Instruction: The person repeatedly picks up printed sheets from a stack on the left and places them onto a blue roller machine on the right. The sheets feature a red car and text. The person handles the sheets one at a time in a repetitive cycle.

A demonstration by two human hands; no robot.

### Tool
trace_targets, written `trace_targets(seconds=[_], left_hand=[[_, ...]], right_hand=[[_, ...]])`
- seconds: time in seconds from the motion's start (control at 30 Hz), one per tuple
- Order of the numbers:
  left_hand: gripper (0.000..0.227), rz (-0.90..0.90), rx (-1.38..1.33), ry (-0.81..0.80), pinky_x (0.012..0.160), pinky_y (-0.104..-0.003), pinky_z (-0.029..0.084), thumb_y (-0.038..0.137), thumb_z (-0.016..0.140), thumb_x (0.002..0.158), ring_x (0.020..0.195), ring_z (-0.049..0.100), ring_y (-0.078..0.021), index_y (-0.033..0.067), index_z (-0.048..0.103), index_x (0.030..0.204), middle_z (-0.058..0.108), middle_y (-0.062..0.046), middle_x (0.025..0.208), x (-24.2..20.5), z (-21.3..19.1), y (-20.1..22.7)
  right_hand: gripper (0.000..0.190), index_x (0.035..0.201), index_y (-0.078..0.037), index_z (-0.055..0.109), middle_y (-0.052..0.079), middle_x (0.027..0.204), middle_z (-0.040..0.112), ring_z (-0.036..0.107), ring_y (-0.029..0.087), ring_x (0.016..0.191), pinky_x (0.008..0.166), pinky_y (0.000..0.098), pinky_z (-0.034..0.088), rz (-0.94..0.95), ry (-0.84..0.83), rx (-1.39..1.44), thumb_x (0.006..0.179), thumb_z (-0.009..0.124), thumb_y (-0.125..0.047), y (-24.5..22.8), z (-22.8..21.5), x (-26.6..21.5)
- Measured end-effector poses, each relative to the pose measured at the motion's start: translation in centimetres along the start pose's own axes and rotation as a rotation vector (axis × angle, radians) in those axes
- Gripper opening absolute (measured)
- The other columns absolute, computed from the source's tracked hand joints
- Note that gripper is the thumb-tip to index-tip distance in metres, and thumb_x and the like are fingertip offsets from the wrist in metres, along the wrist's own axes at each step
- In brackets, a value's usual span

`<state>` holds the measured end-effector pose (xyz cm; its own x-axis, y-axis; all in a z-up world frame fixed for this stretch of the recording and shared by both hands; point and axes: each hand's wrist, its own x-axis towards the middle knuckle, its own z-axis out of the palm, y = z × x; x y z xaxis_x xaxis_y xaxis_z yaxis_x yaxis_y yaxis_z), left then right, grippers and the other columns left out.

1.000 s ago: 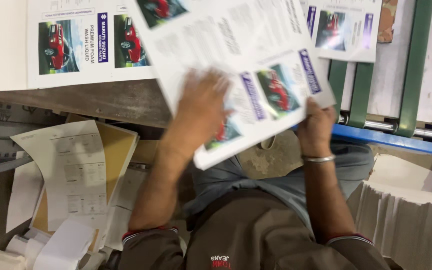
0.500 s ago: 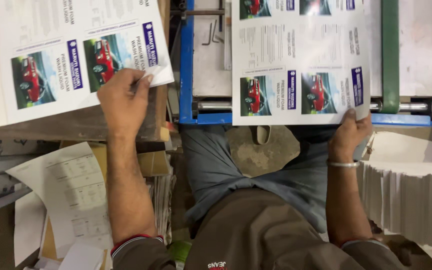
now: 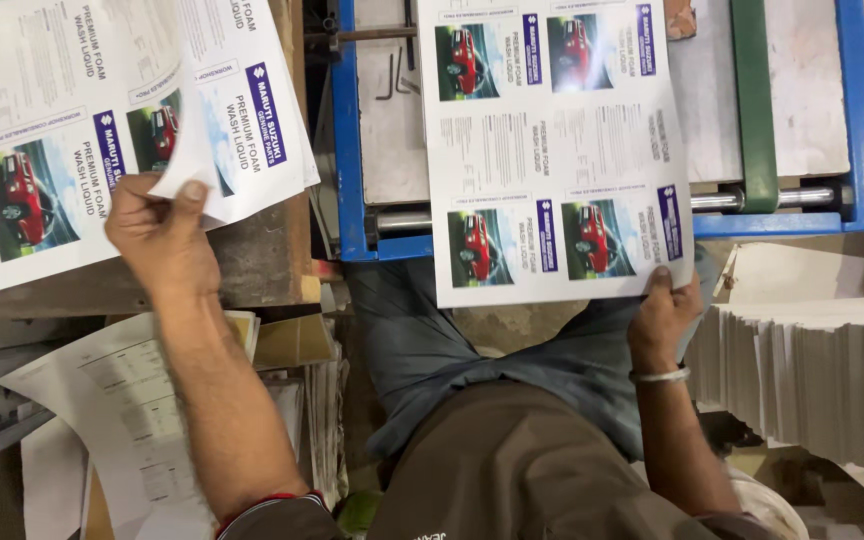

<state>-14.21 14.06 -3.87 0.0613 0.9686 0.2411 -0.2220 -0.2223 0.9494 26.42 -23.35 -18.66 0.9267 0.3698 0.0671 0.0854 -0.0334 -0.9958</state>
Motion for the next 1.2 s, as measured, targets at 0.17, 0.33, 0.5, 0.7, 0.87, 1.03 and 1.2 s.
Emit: trace_targets(seconds=[0.17,0.33,0.5,0.7,0.87,1.03,1.2], left_hand=[[0.024,0.445,0.977,-0.282,0.116,-0.05,0.047,0.005,0.083,0.096,0.126,0.063,-0.029,0.0024,0.066,0.112,0.069,-0.013,0.125,-1.9,3.1,0.1],[0.032,0.571,1.084,-0.266,0.112,-0.059,0.038,0.012,0.082,0.091,0.132,0.051,-0.0434,-0.0003,0.064,0.115,0.06,-0.025,0.131,-1.6,3.8,0.8],[0.021,0.413,1.04,-0.358,0.103,-0.05,0.052,0.009,0.074,0.098,0.116,0.067,-0.0362,-0.0002,0.071,0.117,0.071,-0.02,0.12,-0.6,2.8,4.2],[0.014,0.298,0.787,0.005,0.082,-0.039,0.058,0.01,0.064,0.11,0.096,0.076,-0.0326,0.0,0.072,0.115,0.076,-0.015,0.102,-1.5,2.7,4.7],[0.033,0.531,1.181,-0.544,0.124,-0.049,0.039,0.004,0.062,0.096,0.133,0.06,-0.0309,0.0031,0.067,0.129,0.067,-0.014,0.134,-8.1,11.7,0.8],[0.053,0.535,1.126,-0.86,0.112,-0.066,0.015,0.033,0.066,0.086,0.136,0.044,-0.0371,-0.0002,0.062,0.128,0.057,-0.023,0.142,-11.4,16.9,3.3],[0.054,0.416,1.397,-0.645,0.122,-0.059,0.022,0.031,0.07,0.093,0.141,0.047,-0.0356,-0.0032,0.063,0.134,0.061,-0.02,0.142,-6.4,10.1,5.9]], right_hand=[[0.027,0.129,0.006,0.062,0.008,0.115,0.069,0.061,0.012,0.101,0.09,0.0252,0.049,-0.071,-0.074,-0.044,0.104,0.054,0.0,-0.1,2.5,3.7],[0.024,0.125,0.007,0.064,0.01,0.115,0.072,0.065,0.013,0.1,0.09,0.0261,0.051,-0.089,-0.158,0.001,0.104,0.057,0.0,1.4,4.7,8.3],[0.029,0.128,0.007,0.057,0.015,0.112,0.069,0.07,0.022,0.096,0.087,0.0349,0.06,0.226,-0.215,0.284,0.111,0.062,-0.016,1.4,5.7,11.2],[0.045,0.141,0.005,0.05,0.022,0.124,0.068,0.072,0.029,0.103,0.088,0.0396,0.062,0.383,-0.45,0.282,0.107,0.059,-0.023,-4.0,9.3,5.5],[0.058,0.153,-0.001,0.038,0.017,0.148,0.056,0.063,0.029,0.129,0.103,0.0411,0.06,0.257,-1.075,0.501,0.101,0.058,-0.016,-10.4,15.2,-0.6],[0.05,0.147,0.0,0.044,0.016,0.141,0.058,0.064,0.026,0.124,0.1,0.0373,0.06,0.388,-0.611,0.676,0.1,0.061,-0.003,-10.8,18.7,-0.4],[0.04,0.134,0.003,0.053,0.014,0.125,0.067,0.07,0.022,0.106,0.087,0.0317,0.059,0.278,-0.274,0.529,0.096,0.061,0.006,-4.1,14.9,5.6]])
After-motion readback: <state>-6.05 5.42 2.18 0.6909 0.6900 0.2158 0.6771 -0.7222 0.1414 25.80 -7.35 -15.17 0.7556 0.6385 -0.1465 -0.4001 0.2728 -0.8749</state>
